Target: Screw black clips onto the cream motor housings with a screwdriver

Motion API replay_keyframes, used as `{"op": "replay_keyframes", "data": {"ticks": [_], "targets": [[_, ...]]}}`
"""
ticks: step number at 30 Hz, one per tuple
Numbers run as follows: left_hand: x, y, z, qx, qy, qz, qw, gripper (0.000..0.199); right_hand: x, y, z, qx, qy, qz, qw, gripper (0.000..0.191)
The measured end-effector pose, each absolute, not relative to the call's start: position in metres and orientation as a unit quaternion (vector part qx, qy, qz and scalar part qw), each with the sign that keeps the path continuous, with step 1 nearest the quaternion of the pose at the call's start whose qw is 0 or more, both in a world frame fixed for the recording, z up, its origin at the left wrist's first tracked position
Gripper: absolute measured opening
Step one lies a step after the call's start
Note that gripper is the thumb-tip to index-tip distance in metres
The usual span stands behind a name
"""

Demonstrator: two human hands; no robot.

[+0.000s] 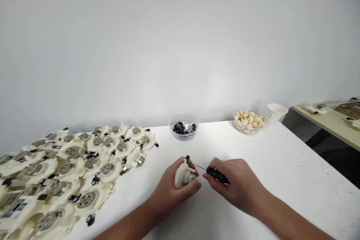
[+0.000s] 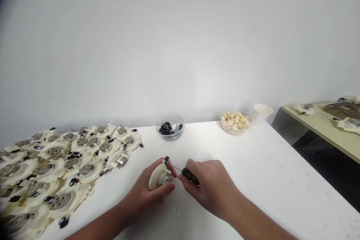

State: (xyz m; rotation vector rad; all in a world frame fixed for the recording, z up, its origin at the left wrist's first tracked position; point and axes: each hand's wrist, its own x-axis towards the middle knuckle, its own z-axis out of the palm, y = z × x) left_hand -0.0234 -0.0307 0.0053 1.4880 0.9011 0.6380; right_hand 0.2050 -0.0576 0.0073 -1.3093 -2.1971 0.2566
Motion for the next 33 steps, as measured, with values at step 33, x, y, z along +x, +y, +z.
{"op": "replay_keyframes", "data": {"ticks": [33], "targets": [[-0.023,-0.033,0.019,0.658,0.369,0.283,0.592,0.036,0.192,-0.058,0.008,-0.535,-0.542,0.538,0.362,0.039]]}}
